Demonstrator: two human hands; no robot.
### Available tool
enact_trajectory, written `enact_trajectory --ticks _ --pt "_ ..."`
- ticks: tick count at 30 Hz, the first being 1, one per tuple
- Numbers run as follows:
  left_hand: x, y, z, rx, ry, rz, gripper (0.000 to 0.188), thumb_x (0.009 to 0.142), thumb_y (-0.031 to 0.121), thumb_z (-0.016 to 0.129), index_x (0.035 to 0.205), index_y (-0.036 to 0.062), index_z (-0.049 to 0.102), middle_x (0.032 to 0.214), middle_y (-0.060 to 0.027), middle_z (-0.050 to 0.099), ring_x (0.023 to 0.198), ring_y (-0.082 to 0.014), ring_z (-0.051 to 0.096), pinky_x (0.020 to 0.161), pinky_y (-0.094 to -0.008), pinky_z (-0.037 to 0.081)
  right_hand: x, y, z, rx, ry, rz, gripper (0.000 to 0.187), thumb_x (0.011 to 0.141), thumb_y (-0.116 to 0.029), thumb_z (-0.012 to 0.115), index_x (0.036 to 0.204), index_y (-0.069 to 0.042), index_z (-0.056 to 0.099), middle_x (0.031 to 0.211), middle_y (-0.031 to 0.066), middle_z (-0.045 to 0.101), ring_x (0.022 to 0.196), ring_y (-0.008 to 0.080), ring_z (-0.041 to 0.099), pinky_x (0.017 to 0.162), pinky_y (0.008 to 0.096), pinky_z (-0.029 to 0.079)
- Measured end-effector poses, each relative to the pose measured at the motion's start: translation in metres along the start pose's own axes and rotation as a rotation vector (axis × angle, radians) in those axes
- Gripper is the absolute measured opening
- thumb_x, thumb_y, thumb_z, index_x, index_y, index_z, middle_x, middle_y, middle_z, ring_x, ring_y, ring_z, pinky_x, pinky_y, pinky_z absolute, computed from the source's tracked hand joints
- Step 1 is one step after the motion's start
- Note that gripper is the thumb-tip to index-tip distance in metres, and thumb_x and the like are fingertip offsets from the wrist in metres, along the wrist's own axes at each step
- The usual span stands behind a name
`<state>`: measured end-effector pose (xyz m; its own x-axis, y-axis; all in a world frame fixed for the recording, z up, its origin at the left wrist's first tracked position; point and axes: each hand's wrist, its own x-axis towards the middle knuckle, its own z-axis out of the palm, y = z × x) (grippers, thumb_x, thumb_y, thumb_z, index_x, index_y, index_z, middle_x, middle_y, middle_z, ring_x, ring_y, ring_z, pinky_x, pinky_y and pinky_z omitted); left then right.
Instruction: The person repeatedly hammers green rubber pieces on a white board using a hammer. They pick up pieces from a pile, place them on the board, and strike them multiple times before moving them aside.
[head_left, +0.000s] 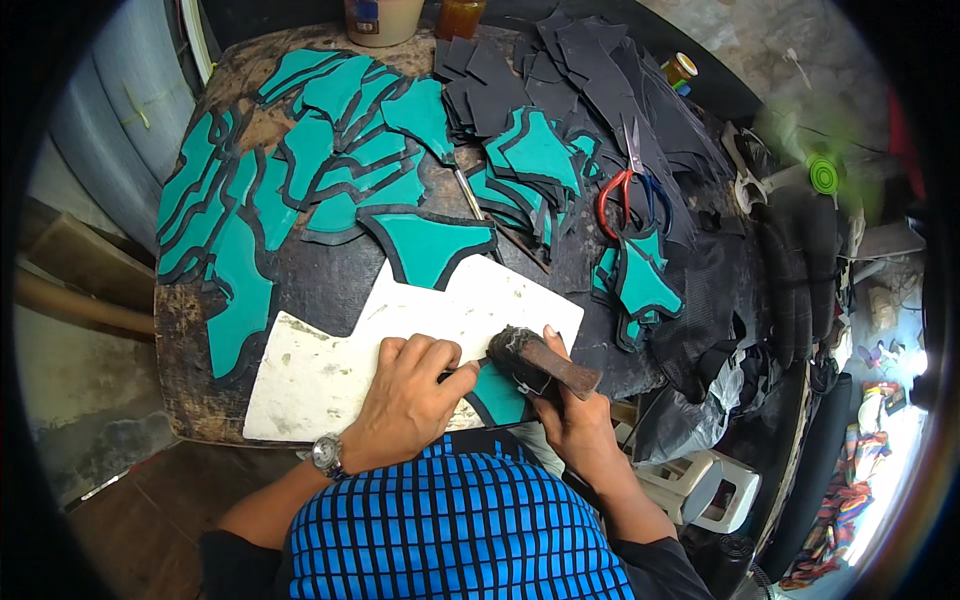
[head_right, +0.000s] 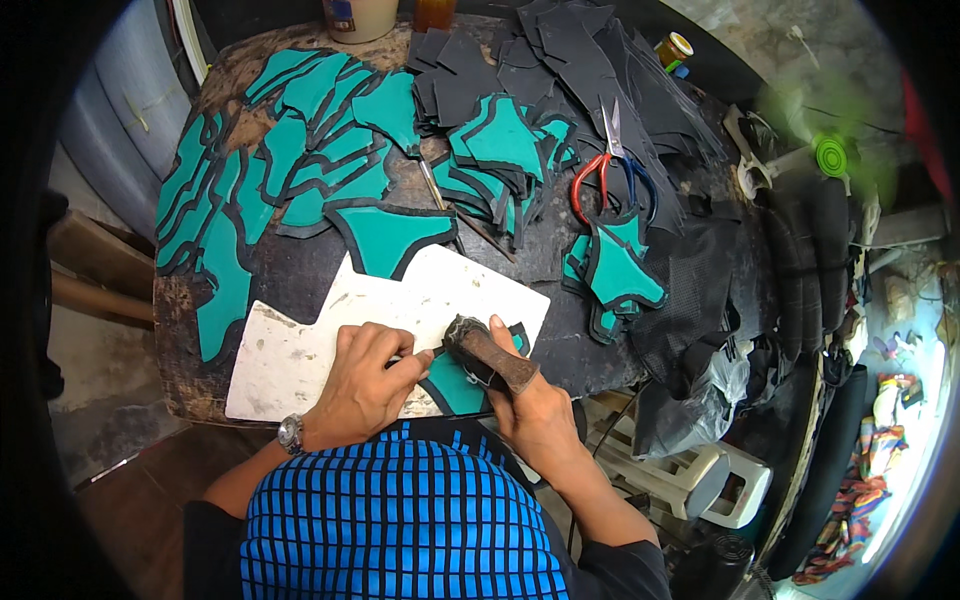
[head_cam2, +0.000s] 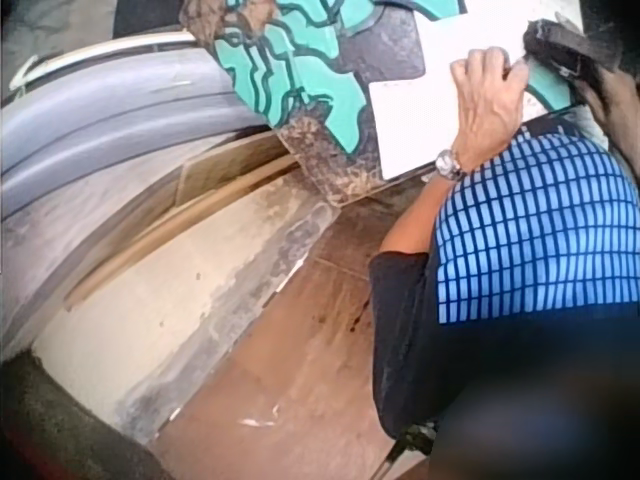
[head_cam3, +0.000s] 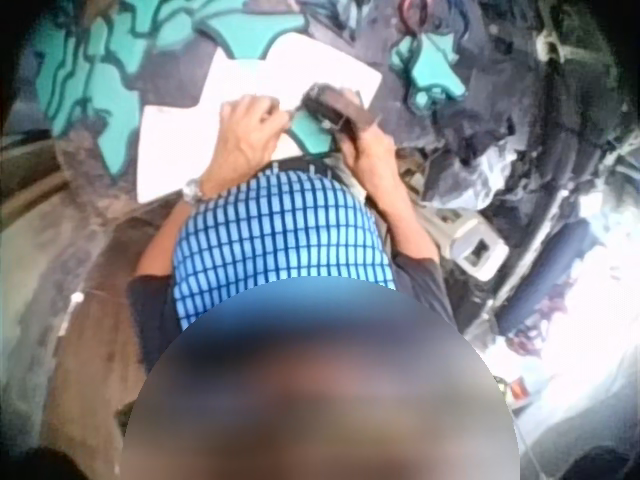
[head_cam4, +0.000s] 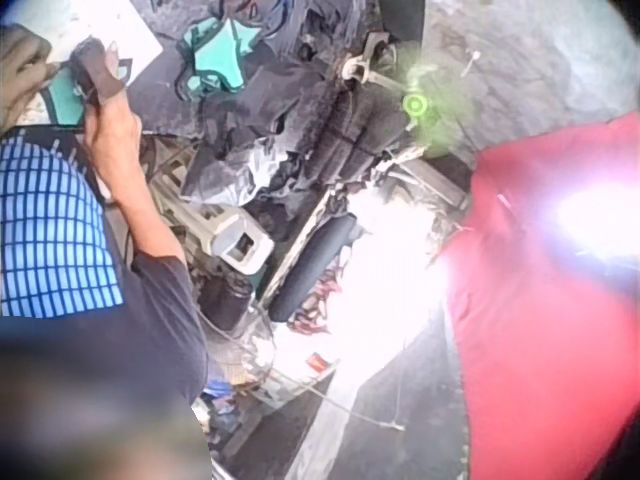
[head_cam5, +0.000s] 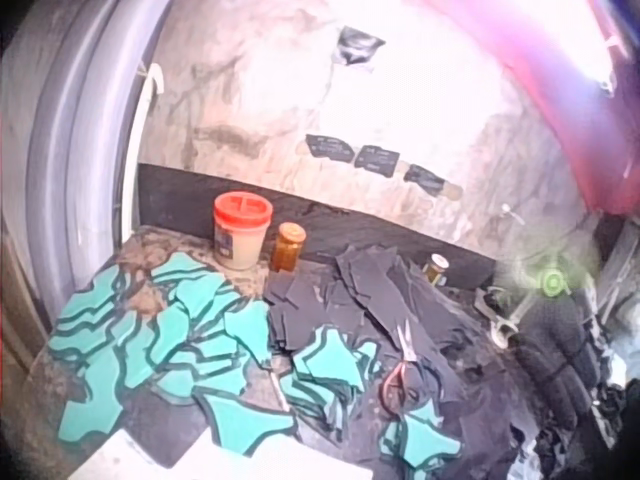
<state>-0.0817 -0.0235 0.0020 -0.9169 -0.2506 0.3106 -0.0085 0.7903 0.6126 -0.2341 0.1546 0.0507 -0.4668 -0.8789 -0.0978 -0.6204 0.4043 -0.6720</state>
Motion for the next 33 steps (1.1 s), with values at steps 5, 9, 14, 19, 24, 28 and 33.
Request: enact_trajectory --ticks 5,9,14,19,24,28,33 --pt "-0.002 -0.001 -0.001 0.017 -0.017 0.002 0.018 0.09 0.009 0.062 0.107 0.0062 0.068 0.102 -0.0084 0.059 0.098 -0.0238 0.055 0.086 -0.0404 0.037 0.006 0.003 -0.009 -0.043 0.107 -0.104 0.074 0.085 -0.003 0.075 0.152 -0.014 0.045 0.132 0.0185 0.064 0.091 0.0333 0.072 0.077 0.0384 0.058" --pt "-0.002 -0.001 -0.001 0.018 -0.021 0.003 0.018 0.091 0.008 0.059 0.106 0.0062 0.068 0.103 -0.0097 0.06 0.099 -0.0245 0.055 0.086 -0.0406 0.037 0.004 -0.002 -0.01 -0.075 0.129 -0.183 0.072 0.087 -0.006 0.074 0.152 -0.014 0.046 0.107 0.0157 0.067 0.078 0.0323 0.071 0.069 0.0383 0.057" --pt "-0.003 -0.002 -0.001 0.014 -0.026 -0.017 0.017 0.089 0.006 0.058 0.104 0.0065 0.067 0.102 -0.0099 0.059 0.099 -0.0247 0.055 0.086 -0.0407 0.037 0.001 -0.006 -0.005 -0.162 0.055 -0.139 0.072 0.086 -0.008 0.074 0.152 -0.014 0.046 0.087 0.0133 0.061 0.065 0.0336 0.065 0.06 0.0419 0.054" --pt "-0.005 -0.003 -0.001 0.01 -0.02 -0.008 0.017 0.088 0.007 0.059 0.103 0.0064 0.067 0.101 -0.0096 0.059 0.097 -0.0244 0.055 0.085 -0.0401 0.037 0.0 -0.004 0.005 -0.088 0.184 -0.259 0.073 0.086 -0.009 0.075 0.152 -0.016 0.046 0.09 0.013 0.065 0.069 0.0334 0.069 0.06 0.0412 0.056" --pt "-0.014 -0.005 -0.01 -0.012 0.001 -0.052 0.018 0.087 0.005 0.063 0.104 0.0051 0.069 0.101 -0.0096 0.059 0.094 -0.0237 0.055 0.082 -0.0387 0.038 -0.003 -0.002 0.009 -0.127 0.046 -0.142 0.075 0.085 -0.011 0.076 0.153 -0.017 0.046 0.094 0.0141 0.067 0.068 0.0326 0.069 0.06 0.042 0.056" --pt "-0.02 -0.006 -0.013 -0.011 0.03 -0.059 0.018 0.086 0.002 0.064 0.104 0.0037 0.069 0.1 -0.0094 0.059 0.092 -0.023 0.056 0.081 -0.0378 0.039 0.0 -0.001 0.003 -0.153 0.081 -0.155 0.072 0.084 -0.011 0.077 0.15 -0.016 0.05 0.096 0.014 0.068 0.07 0.0328 0.07 0.06 0.0419 0.056" --pt "-0.02 -0.007 -0.012 0.009 0.045 -0.051 0.015 0.088 0.004 0.065 0.101 0.003 0.07 0.1 -0.0095 0.06 0.093 -0.0229 0.056 0.081 -0.0384 0.039 0.007 -0.006 0.007 -0.05 0.135 -0.341 0.075 0.082 -0.004 0.076 0.151 -0.011 0.047 0.099 0.0124 0.068 0.071 0.0312 0.069 0.058 0.0399 0.055"
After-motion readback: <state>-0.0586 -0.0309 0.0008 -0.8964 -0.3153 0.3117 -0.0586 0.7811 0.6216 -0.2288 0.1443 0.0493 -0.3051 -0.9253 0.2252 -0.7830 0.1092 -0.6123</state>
